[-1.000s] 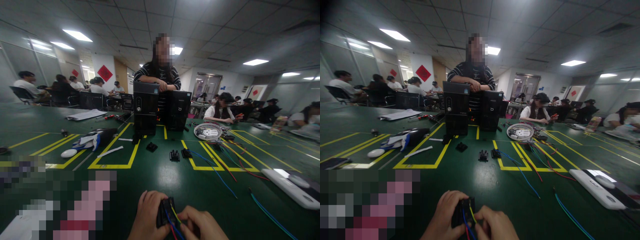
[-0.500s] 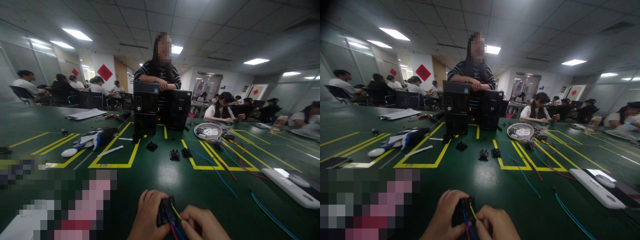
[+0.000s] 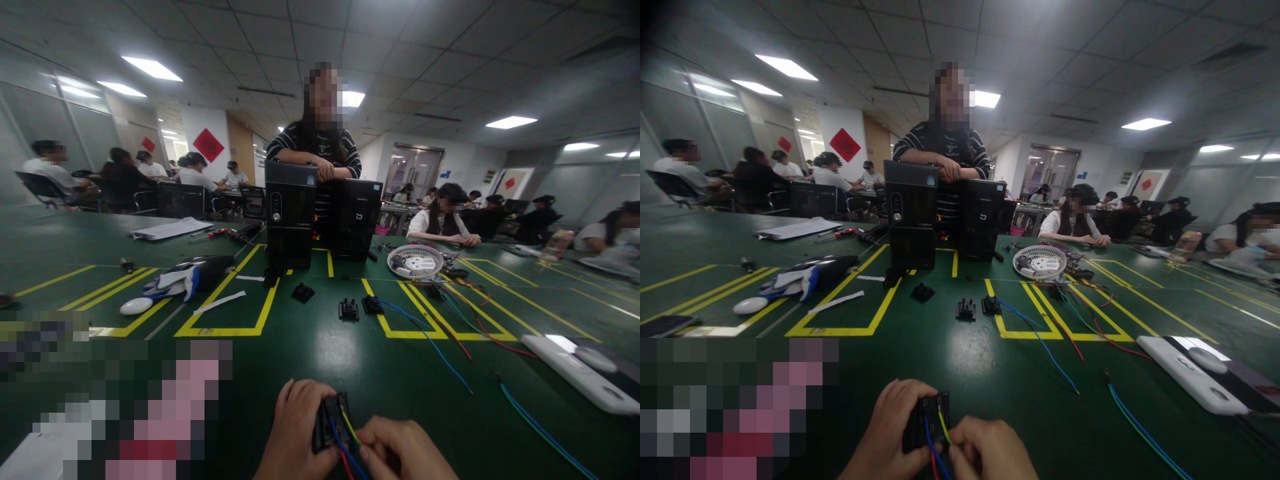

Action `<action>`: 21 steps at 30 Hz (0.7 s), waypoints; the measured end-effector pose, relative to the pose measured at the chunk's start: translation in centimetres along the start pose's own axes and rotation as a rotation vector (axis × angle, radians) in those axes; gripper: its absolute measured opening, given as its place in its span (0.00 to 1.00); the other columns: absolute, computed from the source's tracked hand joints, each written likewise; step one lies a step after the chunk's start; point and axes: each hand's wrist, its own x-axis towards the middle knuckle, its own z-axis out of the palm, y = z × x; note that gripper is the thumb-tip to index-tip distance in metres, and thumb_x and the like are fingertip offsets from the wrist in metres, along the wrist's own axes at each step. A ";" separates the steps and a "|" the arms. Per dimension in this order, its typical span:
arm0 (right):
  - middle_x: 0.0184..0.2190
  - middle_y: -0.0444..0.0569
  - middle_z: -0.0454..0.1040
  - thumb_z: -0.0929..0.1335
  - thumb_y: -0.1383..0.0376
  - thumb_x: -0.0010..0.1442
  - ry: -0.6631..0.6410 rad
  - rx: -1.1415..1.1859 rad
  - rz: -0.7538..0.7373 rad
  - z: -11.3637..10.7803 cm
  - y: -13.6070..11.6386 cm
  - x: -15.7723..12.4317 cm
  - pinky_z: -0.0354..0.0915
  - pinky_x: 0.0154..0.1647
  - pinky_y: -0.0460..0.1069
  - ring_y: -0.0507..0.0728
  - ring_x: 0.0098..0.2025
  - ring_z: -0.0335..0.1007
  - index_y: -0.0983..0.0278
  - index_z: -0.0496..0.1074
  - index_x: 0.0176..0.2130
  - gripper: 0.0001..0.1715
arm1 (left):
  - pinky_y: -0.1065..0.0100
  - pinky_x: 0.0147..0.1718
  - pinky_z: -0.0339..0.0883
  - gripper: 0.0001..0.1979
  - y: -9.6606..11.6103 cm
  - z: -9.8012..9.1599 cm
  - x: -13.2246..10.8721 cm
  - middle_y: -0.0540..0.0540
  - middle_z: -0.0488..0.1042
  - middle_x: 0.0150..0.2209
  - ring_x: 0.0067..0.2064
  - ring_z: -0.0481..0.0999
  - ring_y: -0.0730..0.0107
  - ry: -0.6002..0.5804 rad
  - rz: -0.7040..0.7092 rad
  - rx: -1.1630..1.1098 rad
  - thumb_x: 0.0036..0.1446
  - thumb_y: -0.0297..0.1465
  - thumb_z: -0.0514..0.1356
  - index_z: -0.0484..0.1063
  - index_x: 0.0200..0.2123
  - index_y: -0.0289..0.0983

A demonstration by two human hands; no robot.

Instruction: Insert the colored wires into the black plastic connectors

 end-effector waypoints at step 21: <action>0.19 0.43 0.67 0.62 0.62 0.58 0.113 0.002 0.007 -0.7 -0.5 -0.3 0.55 0.24 0.45 0.52 0.22 0.62 0.65 0.77 0.33 0.16 | 0.43 0.54 0.52 0.18 0.2 0.0 -0.1 0.45 0.73 0.41 0.47 0.70 0.53 -0.006 -0.010 0.002 0.44 0.27 0.64 0.68 0.41 0.40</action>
